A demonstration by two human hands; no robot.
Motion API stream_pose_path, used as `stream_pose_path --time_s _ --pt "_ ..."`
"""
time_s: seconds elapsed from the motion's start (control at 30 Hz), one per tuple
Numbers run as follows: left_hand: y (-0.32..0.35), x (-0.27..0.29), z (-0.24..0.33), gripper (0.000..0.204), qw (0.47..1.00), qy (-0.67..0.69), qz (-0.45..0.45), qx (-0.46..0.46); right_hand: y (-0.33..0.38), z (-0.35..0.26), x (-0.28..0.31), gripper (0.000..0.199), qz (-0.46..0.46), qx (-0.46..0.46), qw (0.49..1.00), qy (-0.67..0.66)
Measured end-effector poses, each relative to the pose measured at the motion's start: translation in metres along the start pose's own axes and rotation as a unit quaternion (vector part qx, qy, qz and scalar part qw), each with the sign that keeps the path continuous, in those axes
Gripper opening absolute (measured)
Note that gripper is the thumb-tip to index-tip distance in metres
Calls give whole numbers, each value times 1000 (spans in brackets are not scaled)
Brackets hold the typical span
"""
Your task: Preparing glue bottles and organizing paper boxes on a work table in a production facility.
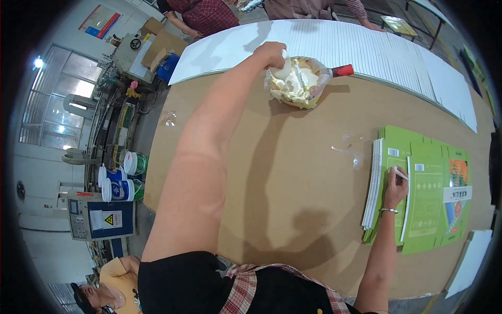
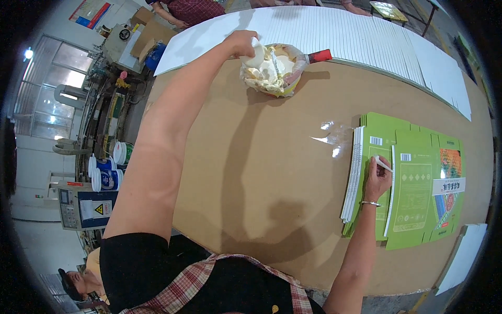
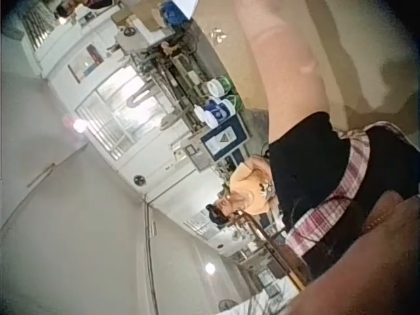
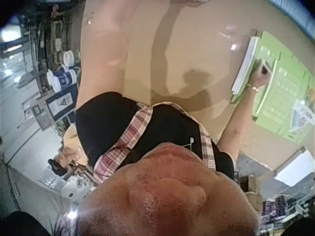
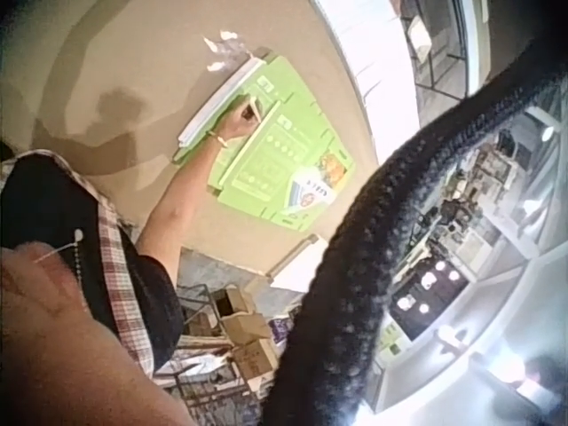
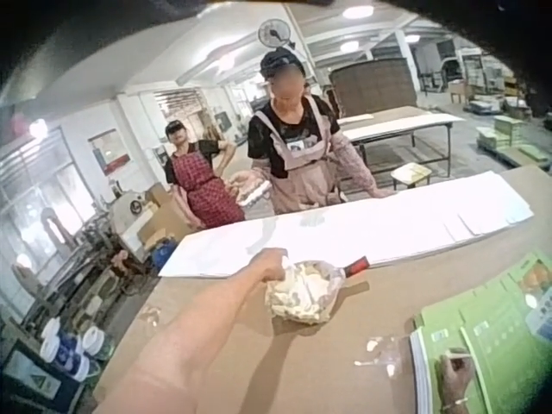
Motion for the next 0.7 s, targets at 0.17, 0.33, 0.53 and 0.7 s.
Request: stream_pose_path --time_s 0.17,0.33,0.53,0.7 --pt "-1 3 -3 57 1000 -9 12 5 -1 -5 -2 20 -11 15 1000 14" --pt "2 5 -1 49 999 -15 -5 29 -1 -2 -2 20 -6 15 1000 -13" --pt "4 11 6 53 999 -28 -12 22 -1 -1 0 20 -3 8 1000 -3" --pt "-1 9 4 55 999 -25 -14 22 -1 -3 0 20 -8 20 1000 15"
Point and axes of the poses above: each hand's wrist, its own y-axis away from the middle knuckle, its own x-axis out of the back of the hand, z = x × y, the point moved 7 cm from there along -y, towards the middle knuckle, and after that the axes turned 3 degrees about -y, right-handed, at the moved point
